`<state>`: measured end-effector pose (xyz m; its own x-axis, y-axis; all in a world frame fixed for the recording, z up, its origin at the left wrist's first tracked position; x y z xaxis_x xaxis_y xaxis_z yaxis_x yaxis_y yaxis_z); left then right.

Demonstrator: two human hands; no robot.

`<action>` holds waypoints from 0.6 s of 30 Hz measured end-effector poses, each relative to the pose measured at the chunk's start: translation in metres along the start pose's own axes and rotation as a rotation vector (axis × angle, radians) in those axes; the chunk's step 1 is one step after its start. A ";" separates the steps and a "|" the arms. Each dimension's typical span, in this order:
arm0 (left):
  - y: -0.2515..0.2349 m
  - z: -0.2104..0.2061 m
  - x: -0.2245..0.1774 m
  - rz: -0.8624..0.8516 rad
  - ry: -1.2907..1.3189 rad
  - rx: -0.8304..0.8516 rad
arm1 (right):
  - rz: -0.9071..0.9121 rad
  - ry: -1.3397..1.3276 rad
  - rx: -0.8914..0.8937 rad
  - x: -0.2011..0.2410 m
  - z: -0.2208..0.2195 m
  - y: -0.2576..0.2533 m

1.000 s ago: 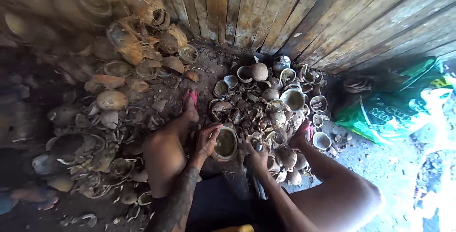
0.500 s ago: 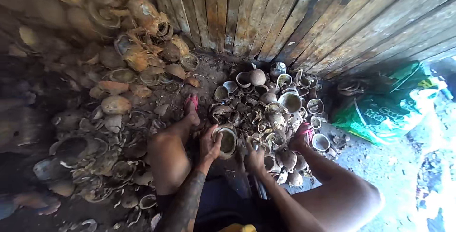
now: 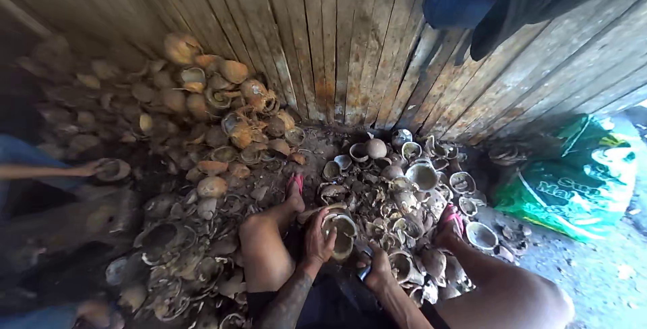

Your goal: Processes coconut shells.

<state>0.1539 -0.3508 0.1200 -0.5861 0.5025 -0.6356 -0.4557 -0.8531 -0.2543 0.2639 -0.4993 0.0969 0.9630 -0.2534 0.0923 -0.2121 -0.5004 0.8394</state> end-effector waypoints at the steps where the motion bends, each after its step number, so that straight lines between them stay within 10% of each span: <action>1: 0.001 0.000 -0.001 0.099 0.177 0.037 | 0.002 0.018 -0.013 0.006 -0.001 0.009; 5: 0.023 0.000 -0.012 0.642 1.040 0.274 | -0.053 0.087 0.149 0.029 0.013 0.031; 9: 0.029 -0.004 -0.050 0.766 1.334 0.529 | -0.068 0.095 0.218 0.040 0.022 0.038; 18: -0.082 0.052 -0.138 -0.247 0.129 -0.109 | 0.977 0.594 0.176 0.163 0.005 0.097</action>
<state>0.2373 -0.3430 0.2662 -0.3735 0.6805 -0.6304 -0.4951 -0.7209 -0.4849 0.3994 -0.5936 0.1909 0.2919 -0.1899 0.9374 -0.8847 -0.4260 0.1892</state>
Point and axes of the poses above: each hand's wrist, its own y-axis away from the middle knuckle, its own z-axis out of the back of the hand, x = y × z, the point moved 6 cm from there along -y, towards the middle knuckle, and after that the axes turned 13 degrees about -y, right-handed, at the moved point
